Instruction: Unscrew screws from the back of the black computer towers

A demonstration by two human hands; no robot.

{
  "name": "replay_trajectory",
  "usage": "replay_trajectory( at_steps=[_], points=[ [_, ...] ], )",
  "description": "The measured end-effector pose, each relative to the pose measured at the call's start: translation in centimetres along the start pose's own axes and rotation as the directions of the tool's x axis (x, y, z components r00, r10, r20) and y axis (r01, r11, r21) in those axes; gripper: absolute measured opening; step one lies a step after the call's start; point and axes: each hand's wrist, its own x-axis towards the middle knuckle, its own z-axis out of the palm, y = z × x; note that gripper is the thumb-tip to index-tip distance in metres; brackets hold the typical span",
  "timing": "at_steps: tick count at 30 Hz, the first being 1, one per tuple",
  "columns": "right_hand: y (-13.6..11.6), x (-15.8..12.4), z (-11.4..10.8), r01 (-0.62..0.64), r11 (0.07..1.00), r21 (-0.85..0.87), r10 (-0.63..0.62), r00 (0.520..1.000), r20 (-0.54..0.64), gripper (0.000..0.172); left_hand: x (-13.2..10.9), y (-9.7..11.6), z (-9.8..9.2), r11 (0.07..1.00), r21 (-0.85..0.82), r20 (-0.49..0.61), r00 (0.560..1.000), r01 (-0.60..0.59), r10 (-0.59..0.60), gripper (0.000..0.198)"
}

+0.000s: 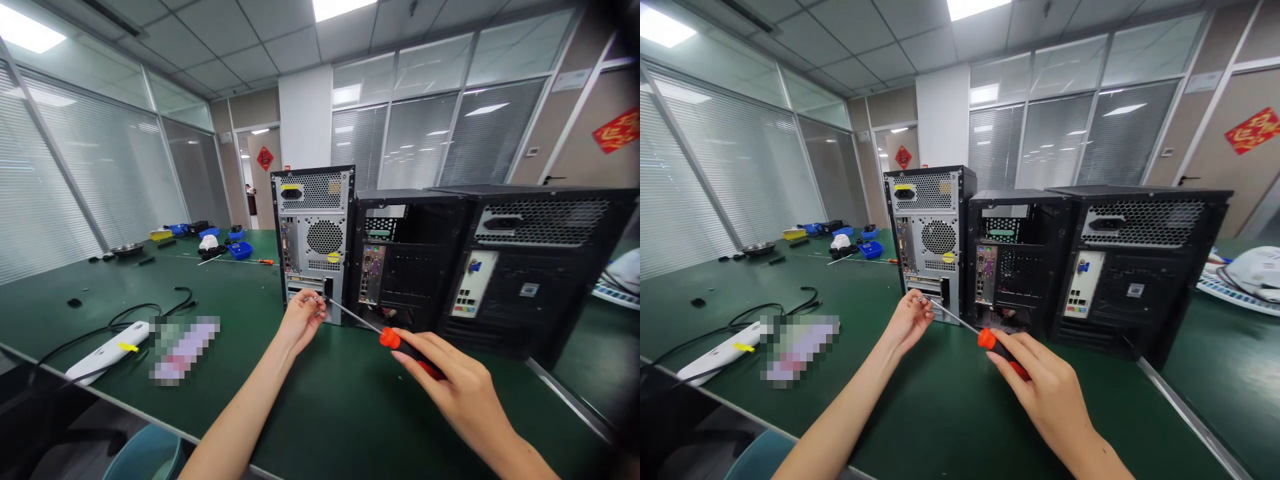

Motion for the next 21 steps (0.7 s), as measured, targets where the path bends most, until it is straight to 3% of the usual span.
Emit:
replay_trajectory(
  at_steps=[10, 21],
  points=[
    [0.3, -0.2, 0.4, 0.225, 0.963, -0.149, -0.231, 0.973, -0.022, 0.027, 0.1, 0.2, -0.2, 0.995, 0.073, -0.015, 0.998, -0.065, 0.066, 0.043],
    [0.3, -0.1, 0.5, 0.255, 0.946, -0.199, -0.258, 0.966, 0.011, 0.024, -0.1, 1.1, -0.5, 0.956, 0.260, -0.009, 0.990, -0.133, 0.140, 0.039]
  ],
)
